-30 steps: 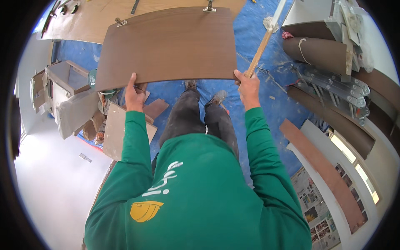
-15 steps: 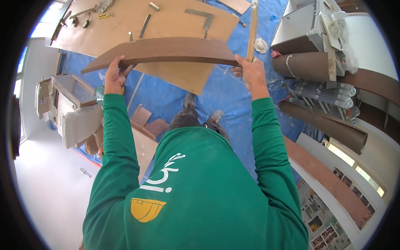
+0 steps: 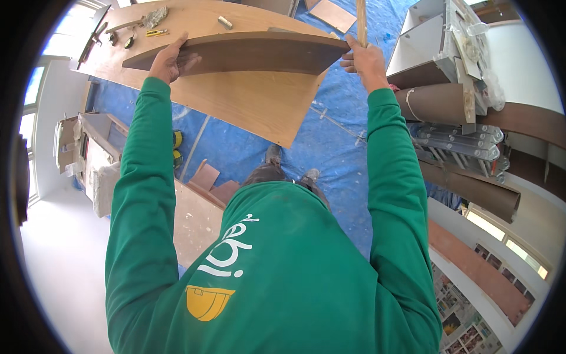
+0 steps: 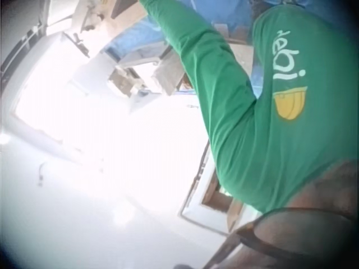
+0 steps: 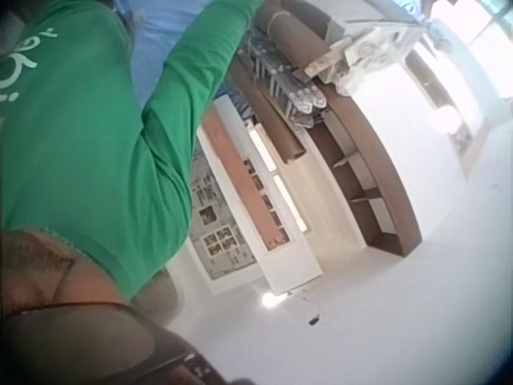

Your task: The person handles a wooden cabinet door, aligning a white edge strip along its curved edge. They use a pencil to mark the strip and the door surface, then remove the strip and mark the door again. The person works on a blue tarp-covered floor in a room with construction debris.

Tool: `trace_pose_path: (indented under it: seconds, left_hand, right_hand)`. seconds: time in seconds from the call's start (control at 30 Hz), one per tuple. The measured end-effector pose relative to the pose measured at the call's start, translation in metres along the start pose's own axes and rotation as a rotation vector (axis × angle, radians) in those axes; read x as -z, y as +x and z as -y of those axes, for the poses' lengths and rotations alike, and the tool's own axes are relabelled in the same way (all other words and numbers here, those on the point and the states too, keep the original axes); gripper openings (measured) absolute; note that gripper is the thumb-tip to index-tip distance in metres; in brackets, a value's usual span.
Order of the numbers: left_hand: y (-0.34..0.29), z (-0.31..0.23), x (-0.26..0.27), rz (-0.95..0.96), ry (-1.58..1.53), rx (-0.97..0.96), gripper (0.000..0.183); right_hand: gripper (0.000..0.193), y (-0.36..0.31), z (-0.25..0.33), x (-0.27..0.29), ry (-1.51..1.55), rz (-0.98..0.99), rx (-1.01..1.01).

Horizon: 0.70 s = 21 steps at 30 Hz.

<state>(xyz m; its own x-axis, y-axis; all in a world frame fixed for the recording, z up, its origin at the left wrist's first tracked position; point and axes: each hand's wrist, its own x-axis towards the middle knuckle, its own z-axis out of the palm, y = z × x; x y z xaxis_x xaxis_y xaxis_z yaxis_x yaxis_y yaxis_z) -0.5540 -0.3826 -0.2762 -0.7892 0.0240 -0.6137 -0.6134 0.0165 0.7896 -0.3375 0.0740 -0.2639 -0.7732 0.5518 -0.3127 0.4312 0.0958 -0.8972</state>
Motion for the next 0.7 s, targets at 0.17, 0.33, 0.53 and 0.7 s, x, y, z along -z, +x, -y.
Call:
trace_pose_path:
  seconds: [0.17, 0.33, 0.53, 0.7]
  left_hand:
    - [0.006, -0.003, -0.009, 0.003, -0.044, -0.045, 0.065]
    - [0.007, -0.006, -0.007, 0.048, -0.013, -0.044, 0.068]
    - [0.013, -0.004, -0.008, 0.049, -0.056, -0.075, 0.067]
    - [0.007, -0.006, -0.014, 0.005, -0.067, -0.098, 0.061]
  right_hand:
    - [0.072, 0.014, 0.000, -0.003, 0.033, -0.021, -0.029]
    - [0.074, 0.014, -0.004, -0.005, 0.080, -0.018, -0.033]
    - [0.075, 0.016, 0.000, -0.004, 0.048, -0.030, -0.042]
    - [0.079, 0.018, -0.003, -0.007, 0.052, -0.029, -0.032]
